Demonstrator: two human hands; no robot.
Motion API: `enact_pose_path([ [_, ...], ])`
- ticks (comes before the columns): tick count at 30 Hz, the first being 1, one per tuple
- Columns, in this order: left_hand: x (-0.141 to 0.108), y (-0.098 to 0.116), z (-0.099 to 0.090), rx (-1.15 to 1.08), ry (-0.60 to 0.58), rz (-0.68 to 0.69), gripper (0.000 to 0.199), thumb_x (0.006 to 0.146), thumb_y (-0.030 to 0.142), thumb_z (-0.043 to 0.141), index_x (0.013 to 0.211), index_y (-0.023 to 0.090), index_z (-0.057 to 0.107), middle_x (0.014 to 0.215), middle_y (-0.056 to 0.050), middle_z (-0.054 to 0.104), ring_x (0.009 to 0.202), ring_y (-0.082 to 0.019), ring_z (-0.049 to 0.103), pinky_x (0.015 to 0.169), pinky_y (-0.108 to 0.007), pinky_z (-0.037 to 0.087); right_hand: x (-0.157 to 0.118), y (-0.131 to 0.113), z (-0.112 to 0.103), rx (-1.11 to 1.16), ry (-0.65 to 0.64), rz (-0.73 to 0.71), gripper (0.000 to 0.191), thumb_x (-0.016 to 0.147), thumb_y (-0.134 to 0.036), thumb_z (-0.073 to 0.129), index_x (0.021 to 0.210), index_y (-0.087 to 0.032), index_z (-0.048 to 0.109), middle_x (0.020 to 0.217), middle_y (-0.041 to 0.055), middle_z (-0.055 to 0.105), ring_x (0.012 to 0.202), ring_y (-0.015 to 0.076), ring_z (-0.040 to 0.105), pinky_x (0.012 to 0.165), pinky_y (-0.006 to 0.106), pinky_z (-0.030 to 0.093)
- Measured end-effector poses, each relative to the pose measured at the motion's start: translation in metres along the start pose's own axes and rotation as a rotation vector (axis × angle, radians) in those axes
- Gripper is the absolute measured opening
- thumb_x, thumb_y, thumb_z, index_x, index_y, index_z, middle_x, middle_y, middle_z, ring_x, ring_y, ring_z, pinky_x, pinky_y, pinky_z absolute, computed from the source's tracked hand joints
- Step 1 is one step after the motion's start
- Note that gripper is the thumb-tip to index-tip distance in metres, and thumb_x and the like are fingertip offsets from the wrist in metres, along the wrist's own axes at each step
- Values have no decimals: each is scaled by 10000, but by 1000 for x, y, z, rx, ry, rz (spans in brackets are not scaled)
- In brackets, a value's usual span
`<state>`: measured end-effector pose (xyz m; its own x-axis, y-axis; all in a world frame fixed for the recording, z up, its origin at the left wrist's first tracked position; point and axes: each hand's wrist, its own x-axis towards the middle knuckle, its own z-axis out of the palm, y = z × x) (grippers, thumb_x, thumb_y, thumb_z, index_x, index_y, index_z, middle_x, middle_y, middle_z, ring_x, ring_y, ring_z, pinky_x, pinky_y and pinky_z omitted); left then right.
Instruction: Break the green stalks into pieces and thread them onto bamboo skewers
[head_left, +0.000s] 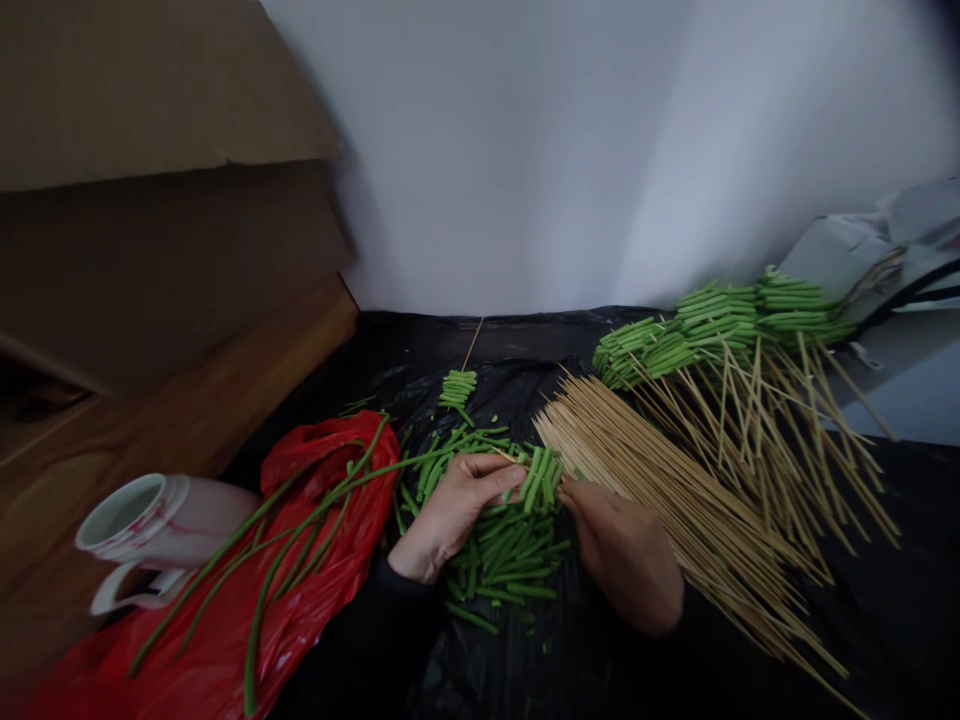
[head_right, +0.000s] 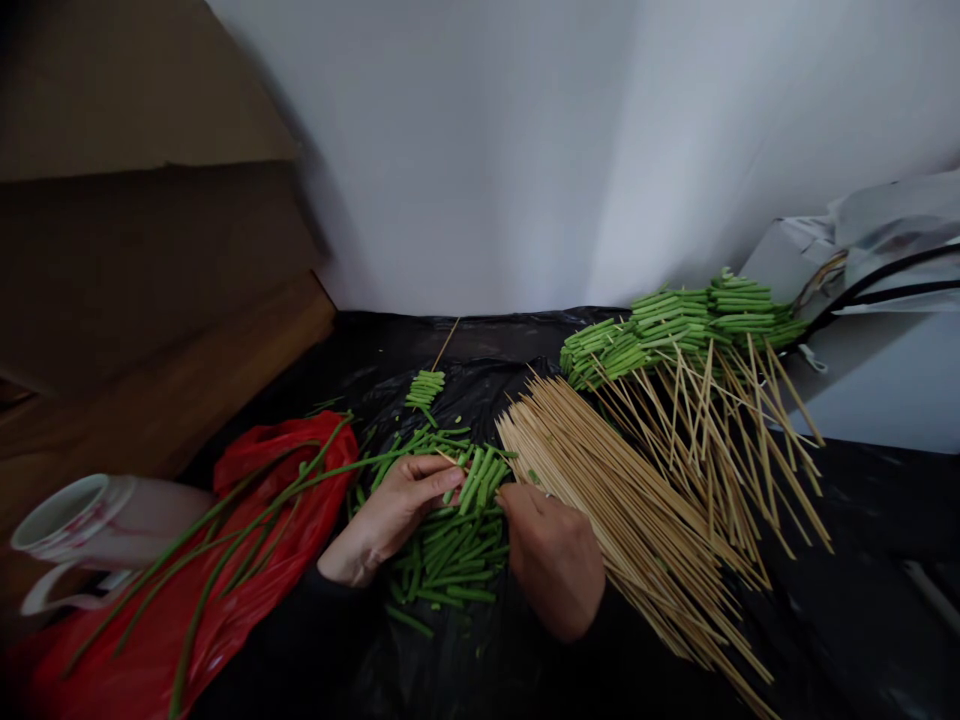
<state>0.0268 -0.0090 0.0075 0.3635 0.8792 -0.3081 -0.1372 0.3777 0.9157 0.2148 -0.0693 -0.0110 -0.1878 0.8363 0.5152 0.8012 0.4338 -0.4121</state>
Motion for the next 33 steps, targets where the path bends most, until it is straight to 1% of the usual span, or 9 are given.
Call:
enact_pose_path([
  [8, -1, 4, 0, 180, -31, 83, 277, 723, 383, 795, 657, 121, 736, 597, 13, 605, 567, -84, 476, 591, -221, 357, 1, -1, 0, -9, -6, -17, 272, 972, -153, 429, 815, -191, 648, 670, 30, 651, 616, 136, 597, 602, 240, 379],
  [10, -1, 5, -2, 178, -37, 99, 267, 734, 400, 786, 744, 133, 765, 641, 5, 647, 601, -95, 523, 624, -221, 389, 1, -1, 0, -11, 13, -18, 272, 983, -172, 427, 833, -192, 653, 681, 32, 659, 614, 137, 598, 598, 242, 380],
  [13, 0, 10, -9, 151, -21, 112, 362, 781, 449, 734, 1008, 169, 770, 850, -51, 747, 765, -158, 642, 733, -257, 457, 2, 3, 0, -40, 75, -17, 267, 998, -197, 428, 867, -183, 659, 694, 32, 667, 611, 137, 604, 603, 249, 381],
  [14, 1, 12, -13, 158, 9, 127, 395, 793, 459, 718, 1063, 173, 756, 924, -73, 759, 827, -182, 660, 768, -277, 470, 2, 5, -1, -53, 102, -19, 258, 1000, -199, 432, 882, -176, 660, 700, 33, 670, 612, 137, 608, 609, 251, 382],
  [16, 2, 17, -22, 240, 121, 186, 379, 793, 449, 715, 1022, 151, 764, 963, -101, 762, 859, -201, 666, 787, -294, 475, 3, 9, -2, -73, 159, -25, 234, 1000, -196, 446, 913, -163, 661, 728, 39, 685, 623, 139, 620, 624, 255, 389],
  [19, 4, 23, -37, 445, 300, 282, 274, 754, 377, 741, 893, 143, 775, 890, -89, 760, 788, -195, 647, 752, -294, 464, 5, 13, -5, -80, 201, -26, 215, 998, -200, 459, 934, -160, 660, 807, 56, 715, 643, 142, 633, 638, 259, 402],
  [22, 7, 23, -47, 706, 361, 363, 168, 750, 302, 720, 817, 156, 769, 822, -67, 736, 755, -195, 625, 722, -301, 441, 6, 15, -6, -87, 196, -18, 202, 997, -214, 475, 934, -170, 662, 854, 58, 730, 658, 146, 644, 648, 262, 414],
  [27, 7, 16, -48, 1053, 277, 381, 107, 754, 294, 724, 756, 191, 755, 780, -31, 663, 726, -179, 585, 687, -301, 413, 5, 14, -4, -74, 194, -24, 178, 985, -198, 501, 938, -170, 671, 822, 41, 726, 677, 143, 660, 654, 255, 423],
  [33, 3, 19, -47, 1326, 124, 370, 115, 748, 214, 738, 862, 203, 733, 859, -37, 679, 867, -223, 593, 814, -348, 426, 5, 12, -3, -62, 179, -24, 198, 987, -202, 495, 925, -156, 677, 815, 53, 725, 709, 152, 679, 674, 255, 431],
])
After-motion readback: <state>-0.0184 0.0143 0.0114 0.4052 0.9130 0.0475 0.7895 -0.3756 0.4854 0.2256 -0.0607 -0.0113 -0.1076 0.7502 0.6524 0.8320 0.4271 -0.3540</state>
